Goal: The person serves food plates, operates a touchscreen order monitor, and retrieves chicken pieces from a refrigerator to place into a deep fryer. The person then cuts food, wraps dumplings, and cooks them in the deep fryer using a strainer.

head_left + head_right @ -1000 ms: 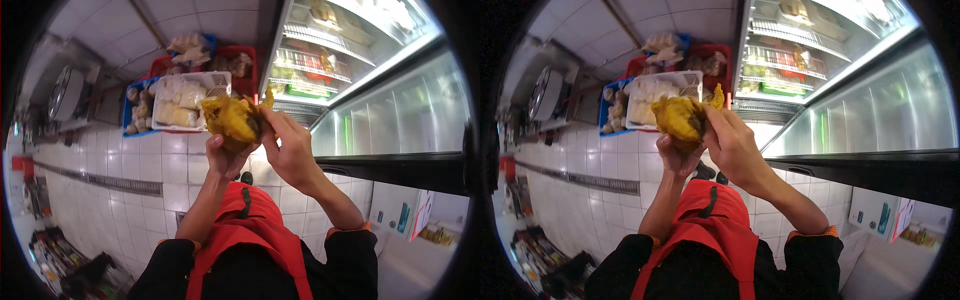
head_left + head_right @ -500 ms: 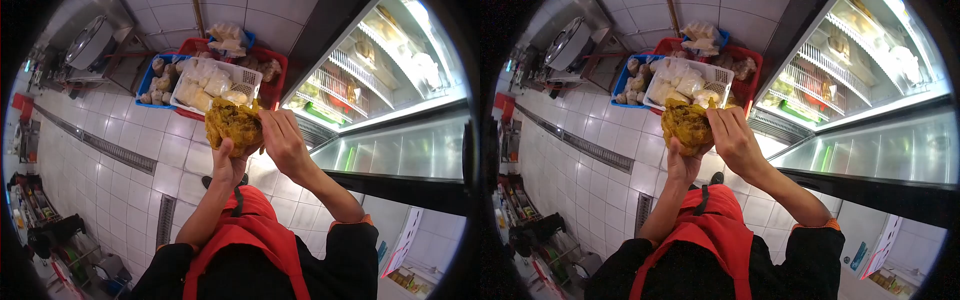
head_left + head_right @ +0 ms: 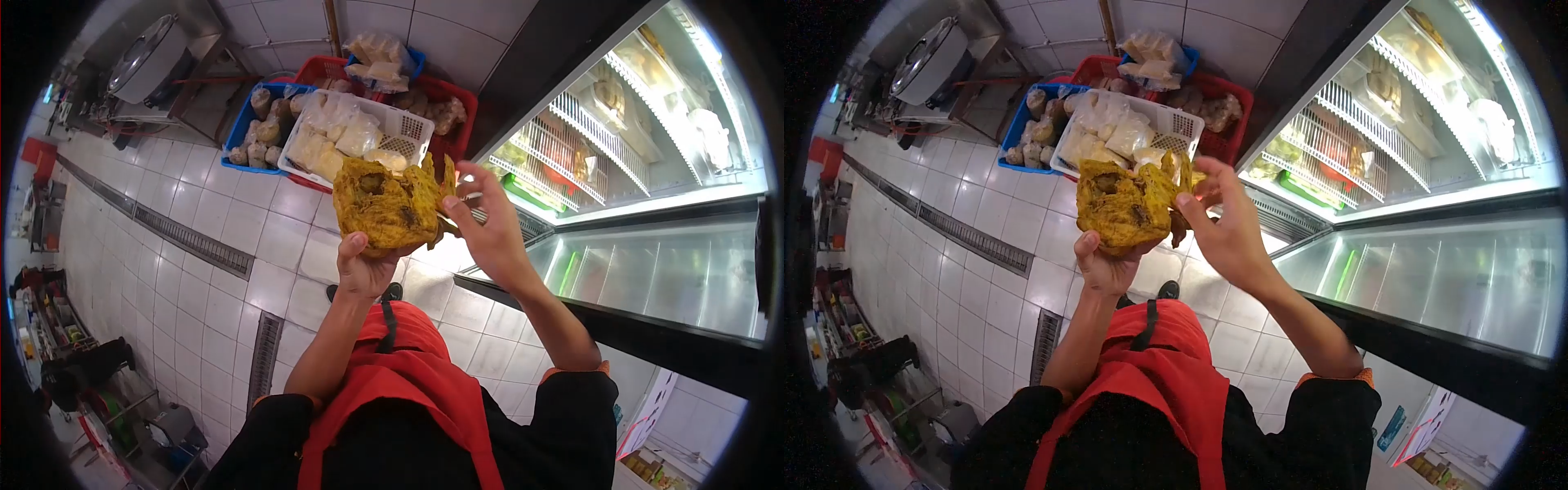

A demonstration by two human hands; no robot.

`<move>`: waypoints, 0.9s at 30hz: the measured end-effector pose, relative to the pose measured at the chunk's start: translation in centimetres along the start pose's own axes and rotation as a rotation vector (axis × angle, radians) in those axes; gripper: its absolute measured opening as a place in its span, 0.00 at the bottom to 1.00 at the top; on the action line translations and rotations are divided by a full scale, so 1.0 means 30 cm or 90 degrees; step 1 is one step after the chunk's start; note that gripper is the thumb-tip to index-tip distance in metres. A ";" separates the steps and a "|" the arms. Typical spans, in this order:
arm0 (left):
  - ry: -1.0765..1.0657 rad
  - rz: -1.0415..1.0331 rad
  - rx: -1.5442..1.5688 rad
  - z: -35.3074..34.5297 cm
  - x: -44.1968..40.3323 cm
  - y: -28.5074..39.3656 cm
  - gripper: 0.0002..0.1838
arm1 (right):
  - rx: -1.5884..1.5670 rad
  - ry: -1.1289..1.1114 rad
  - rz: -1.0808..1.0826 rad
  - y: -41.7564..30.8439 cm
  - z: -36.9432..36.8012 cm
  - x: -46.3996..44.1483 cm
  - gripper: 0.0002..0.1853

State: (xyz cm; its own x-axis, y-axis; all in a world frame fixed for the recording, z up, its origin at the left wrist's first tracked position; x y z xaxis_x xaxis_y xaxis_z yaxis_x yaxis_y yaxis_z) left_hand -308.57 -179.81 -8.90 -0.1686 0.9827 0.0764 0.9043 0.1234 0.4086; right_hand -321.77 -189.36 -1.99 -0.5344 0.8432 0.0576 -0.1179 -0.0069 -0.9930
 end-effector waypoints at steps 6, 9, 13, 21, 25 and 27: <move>0.040 -0.006 -0.029 -0.030 -0.022 -0.022 0.44 | 0.567 0.015 0.436 -0.115 -0.028 0.040 0.12; 0.036 -0.021 -0.009 -0.023 -0.027 -0.012 0.44 | 0.530 -0.032 0.453 -0.109 -0.052 0.033 0.09; 0.033 -0.072 -0.009 0.008 0.007 0.022 0.43 | 0.478 -0.068 0.500 -0.144 -0.104 -0.008 0.08; 0.118 -0.241 0.002 0.144 0.192 0.219 0.42 | 0.224 -0.360 0.437 -0.218 -0.179 -0.194 0.05; 0.175 -0.347 0.008 0.239 0.326 0.384 0.40 | 0.218 -0.440 0.226 -0.017 -0.221 -0.233 0.05; 0.200 -0.402 0.017 0.301 0.396 0.467 0.39 | 0.062 -0.454 -0.038 0.238 -0.232 -0.213 0.05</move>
State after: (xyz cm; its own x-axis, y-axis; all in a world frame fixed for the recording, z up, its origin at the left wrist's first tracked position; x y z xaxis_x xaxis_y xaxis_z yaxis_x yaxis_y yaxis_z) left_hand -294.36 -165.18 -10.47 -0.7661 0.6361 0.0920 0.6046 0.6648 0.4387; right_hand -313.36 -191.06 -10.17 -0.9370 0.2876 0.1983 -0.2207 -0.0471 -0.9742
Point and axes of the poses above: each hand's wrist, its own x-axis away from the middle knuckle, its own z-axis out of the back of the hand, y = z × x, the point moved 2 cm from there along -x, towards the middle knuckle, and after that the axes turned 6 degrees about z, right-handed, at the moved point
